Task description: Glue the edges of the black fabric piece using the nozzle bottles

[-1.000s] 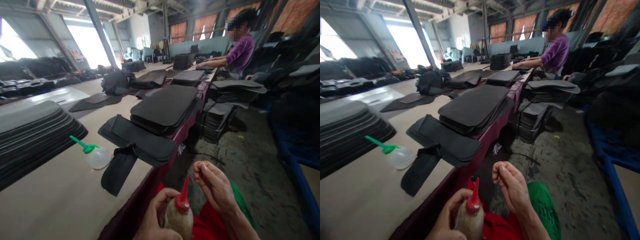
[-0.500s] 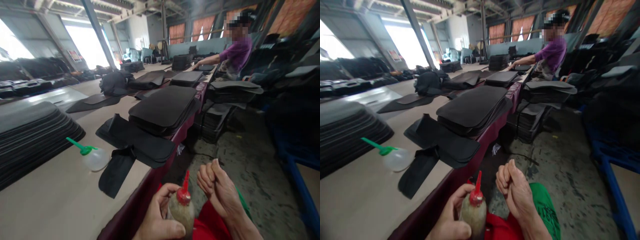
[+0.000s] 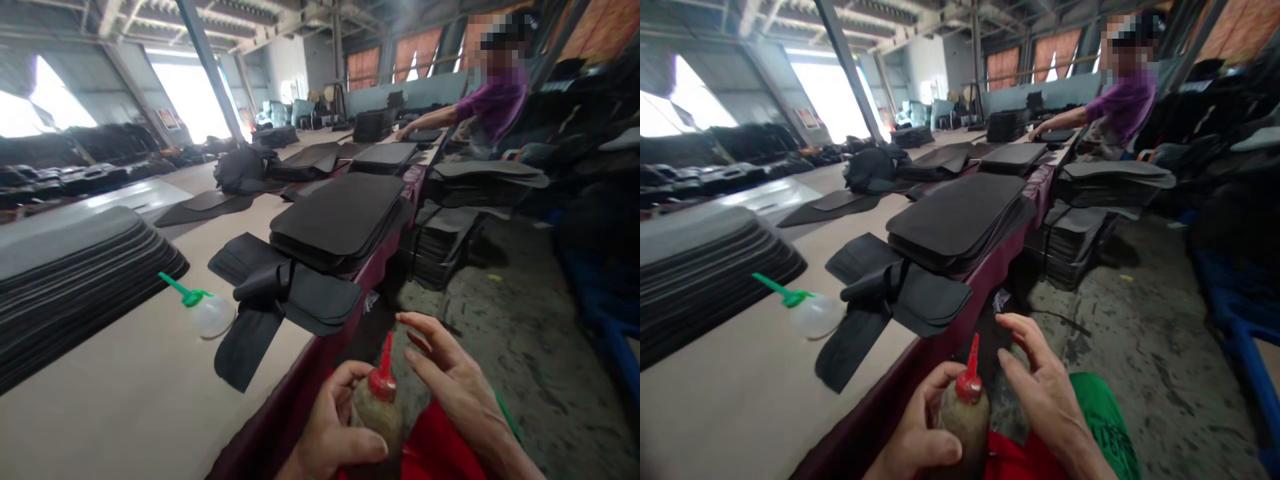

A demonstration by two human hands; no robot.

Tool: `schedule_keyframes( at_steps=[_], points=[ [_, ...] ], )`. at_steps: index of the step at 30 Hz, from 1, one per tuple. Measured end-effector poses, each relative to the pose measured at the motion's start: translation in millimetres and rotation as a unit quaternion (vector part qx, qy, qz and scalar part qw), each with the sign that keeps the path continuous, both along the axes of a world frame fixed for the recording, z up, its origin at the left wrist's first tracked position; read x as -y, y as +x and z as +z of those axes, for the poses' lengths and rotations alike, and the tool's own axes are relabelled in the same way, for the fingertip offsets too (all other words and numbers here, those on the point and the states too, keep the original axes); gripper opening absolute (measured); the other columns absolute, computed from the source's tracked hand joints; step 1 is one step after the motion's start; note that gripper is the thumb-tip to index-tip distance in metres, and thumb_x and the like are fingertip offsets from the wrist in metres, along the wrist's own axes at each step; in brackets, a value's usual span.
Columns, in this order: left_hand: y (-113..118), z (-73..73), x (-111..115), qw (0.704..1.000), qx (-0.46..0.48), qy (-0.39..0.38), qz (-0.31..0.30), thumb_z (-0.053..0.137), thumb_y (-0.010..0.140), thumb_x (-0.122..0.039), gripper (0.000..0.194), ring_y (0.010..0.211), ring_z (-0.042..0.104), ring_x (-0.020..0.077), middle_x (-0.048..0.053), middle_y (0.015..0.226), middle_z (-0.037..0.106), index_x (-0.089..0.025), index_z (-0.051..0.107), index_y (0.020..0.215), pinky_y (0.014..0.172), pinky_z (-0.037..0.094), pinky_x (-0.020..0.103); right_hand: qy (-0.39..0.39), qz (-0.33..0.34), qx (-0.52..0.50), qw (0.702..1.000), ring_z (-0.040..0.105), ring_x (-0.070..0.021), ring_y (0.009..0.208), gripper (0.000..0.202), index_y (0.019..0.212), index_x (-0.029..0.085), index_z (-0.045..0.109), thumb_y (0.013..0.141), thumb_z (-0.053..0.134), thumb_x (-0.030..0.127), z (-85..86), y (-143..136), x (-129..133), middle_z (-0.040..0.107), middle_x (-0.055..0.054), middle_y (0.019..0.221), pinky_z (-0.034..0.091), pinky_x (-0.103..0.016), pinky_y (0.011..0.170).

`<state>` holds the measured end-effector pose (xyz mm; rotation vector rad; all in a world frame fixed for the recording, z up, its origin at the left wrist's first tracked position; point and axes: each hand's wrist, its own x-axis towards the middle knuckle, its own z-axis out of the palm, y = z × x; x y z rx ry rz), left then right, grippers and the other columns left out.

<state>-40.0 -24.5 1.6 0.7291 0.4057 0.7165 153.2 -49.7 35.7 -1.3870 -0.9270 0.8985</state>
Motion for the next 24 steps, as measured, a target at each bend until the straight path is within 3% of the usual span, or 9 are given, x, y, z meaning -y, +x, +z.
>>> schedule_keyframes(
  at_steps=[2, 5, 9, 12, 17, 21, 24],
  points=[
    [0.8, -2.0, -0.4, 1.0, -0.007, 0.006, 0.002, 0.092, 0.047, -0.018, 0.068, 0.08, 0.069, 0.017, 0.005, 0.098, 0.075, -0.02, 0.064, 0.11, 0.073, 0.05, 0.025, 0.014, 0.033, 0.05, 0.998, 0.053, -0.0243, 0.124, 0.032, 0.104, 0.026, 0.077, 0.078, 0.073, 0.044, 8.3, -3.6, 2.4, 0.06, -0.004, 0.128, 0.043, -0.029, 0.106],
    [1.1, 2.9, 0.4, 1.0, -0.021, 0.018, 0.006, 0.091, 0.048, -0.017, 0.064, 0.076, 0.066, 0.0138, 0.002, 0.092, 0.074, -0.02, 0.065, 0.107, 0.072, 0.048, 0.023, 0.015, 0.058, 0.063, 0.996, 0.058, -0.022, 0.109, 0.027, 0.083, 0.023, 0.079, 0.082, 0.069, 0.049, 18.3, -8.7, 3.7, 0.066, -0.007, 0.106, 0.048, -0.025, 0.093],
    [2.4, 16.1, 1.6, 0.995, -0.093, 0.026, 0.029, 0.09, 0.045, -0.015, 0.064, 0.077, 0.063, 0.0143, 0.0, 0.089, 0.073, -0.018, 0.065, 0.104, 0.071, 0.045, 0.023, 0.019, 0.063, 0.036, 0.997, 0.058, -0.0176, 0.093, 0.027, 0.074, 0.021, 0.077, 0.081, 0.073, 0.047, 20.8, -11.5, 1.8, 0.065, -0.006, 0.092, 0.048, -0.02, 0.082],
    [4.0, 22.7, 1.3, 0.981, -0.183, 0.044, 0.052, 0.088, 0.041, -0.011, 0.066, 0.076, 0.061, 0.0156, -0.001, 0.086, 0.073, -0.019, 0.066, 0.103, 0.071, 0.044, 0.023, 0.015, 0.054, -0.024, 0.998, 0.056, -0.0145, 0.084, 0.027, 0.071, 0.018, 0.073, 0.079, 0.076, 0.043, 15.9, -12.2, 1.5, 0.061, -0.004, 0.086, 0.046, -0.019, 0.079],
    [7.7, 24.6, 0.7, 0.946, -0.269, 0.158, 0.086, 0.086, 0.043, -0.008, 0.06, 0.085, 0.061, 0.0197, -0.002, 0.091, 0.07, -0.021, 0.071, 0.099, 0.077, 0.046, 0.026, 0.014, 0.065, -0.178, 0.982, 0.052, -0.0119, 0.081, 0.027, 0.069, 0.015, 0.068, 0.079, 0.078, 0.038, 9.0, -17.4, 3.1, 0.054, -0.003, 0.083, 0.044, -0.018, 0.075],
    [11.9, 21.0, 2.2, 0.946, -0.272, 0.152, 0.085, 0.085, 0.044, -0.01, 0.057, 0.086, 0.061, 0.0209, -0.001, 0.094, 0.069, -0.022, 0.074, 0.099, 0.078, 0.046, 0.026, 0.012, 0.046, -0.284, 0.958, 0.048, -0.0086, 0.068, 0.026, 0.067, 0.015, 0.066, 0.071, 0.084, 0.033, 11.7, -23.8, 1.3, 0.049, 0.0, 0.079, 0.044, -0.018, 0.063],
    [14.5, 18.8, 3.2, 0.943, -0.283, 0.148, 0.094, 0.082, 0.044, -0.009, 0.057, 0.089, 0.062, 0.0217, 0.0, 0.095, 0.068, -0.022, 0.074, 0.099, 0.08, 0.047, 0.026, 0.009, 0.019, -0.298, 0.954, 0.049, -0.0083, 0.068, 0.027, 0.066, 0.014, 0.065, 0.065, 0.087, 0.03, 13.9, -27.7, -0.1, 0.05, 0.0, 0.08, 0.045, -0.017, 0.062]
  ],
)
